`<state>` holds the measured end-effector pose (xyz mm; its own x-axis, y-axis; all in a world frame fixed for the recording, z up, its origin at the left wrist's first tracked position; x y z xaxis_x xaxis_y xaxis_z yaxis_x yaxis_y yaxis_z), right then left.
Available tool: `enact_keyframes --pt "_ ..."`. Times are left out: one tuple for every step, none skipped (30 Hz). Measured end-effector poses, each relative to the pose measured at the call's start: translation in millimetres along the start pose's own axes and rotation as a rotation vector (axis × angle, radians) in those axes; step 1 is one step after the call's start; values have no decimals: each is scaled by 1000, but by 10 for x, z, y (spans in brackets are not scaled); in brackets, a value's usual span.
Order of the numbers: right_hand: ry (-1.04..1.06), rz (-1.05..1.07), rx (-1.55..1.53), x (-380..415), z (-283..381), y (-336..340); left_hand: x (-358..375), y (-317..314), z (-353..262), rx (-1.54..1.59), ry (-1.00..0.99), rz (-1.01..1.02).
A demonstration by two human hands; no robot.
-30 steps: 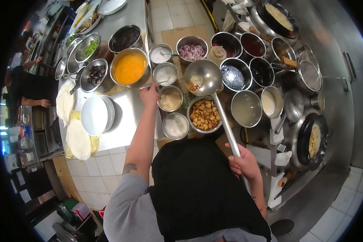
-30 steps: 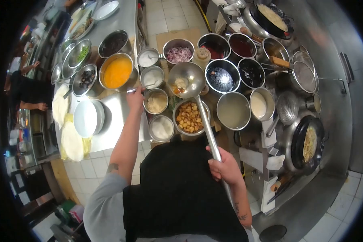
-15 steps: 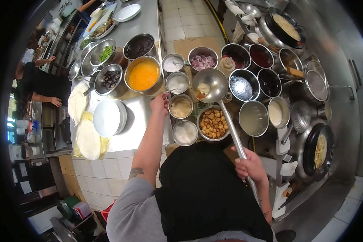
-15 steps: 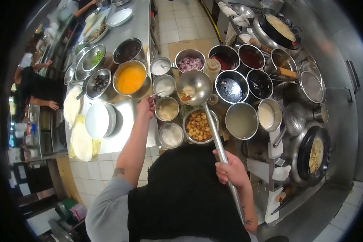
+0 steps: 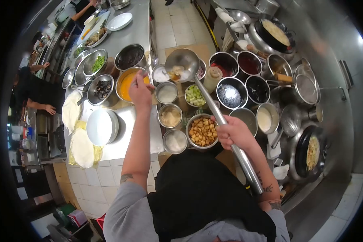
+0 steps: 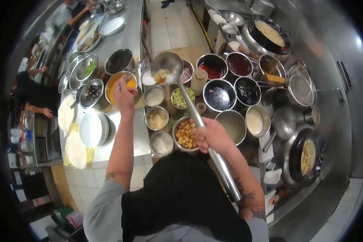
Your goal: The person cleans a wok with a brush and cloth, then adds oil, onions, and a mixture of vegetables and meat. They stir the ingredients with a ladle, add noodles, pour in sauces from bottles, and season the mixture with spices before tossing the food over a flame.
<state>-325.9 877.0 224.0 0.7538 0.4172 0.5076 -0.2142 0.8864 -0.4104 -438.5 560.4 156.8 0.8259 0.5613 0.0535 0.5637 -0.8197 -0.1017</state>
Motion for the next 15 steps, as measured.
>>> enact_keyframes --pt "3 2 -34 -82 69 31 59 -47 106 55 56 -5" --pt "6 11 -63 -171 156 46 81 -102 224 114 106 -16" --pt "3 10 -45 -210 262 41 85 -165 409 95 122 -29" --pt "25 13 -27 -245 365 38 70 -209 626 72 144 -43" --pt "41 9 -17 -257 432 41 4 -215 785 12 85 -73" --pt "51 -2 -13 -244 470 55 -71 -231 955 -55 36 -98" --pt "59 -24 22 -233 525 76 -86 -237 1059 -125 -9 -116" --pt "54 -11 17 -216 559 100 -104 -230 1174 -187 -3 -133" --pt "50 5 12 -205 596 129 -109 -221 1219 -250 2 -151" --pt "51 23 7 -215 629 159 -129 -212 1248 -312 1 -168" --pt "51 45 2 -222 635 186 -134 -208 1283 -332 4 -188" --pt "39 57 7 -224 634 207 -124 -230 1297 -352 8 -206" --pt "28 66 11 -220 633 225 -123 -247 1312 -371 12 -220" --pt "17 73 16 -214 627 242 -129 -252 1322 -378 3 -230" --pt "5 78 10 -207 618 258 -146 -266 1330 -384 -5 -238"
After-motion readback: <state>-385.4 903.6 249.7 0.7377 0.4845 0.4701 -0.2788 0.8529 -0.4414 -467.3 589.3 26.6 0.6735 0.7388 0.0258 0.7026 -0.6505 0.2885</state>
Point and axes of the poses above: each hand's wrist, its own x-axis away from the middle knuckle, its own y-axis out of the back of the hand, z = x × y, the point moved 5 cm from there along -x, towards the middle knuckle, and after that the axes turned 7 degrees about y, right-handed, at the moved point
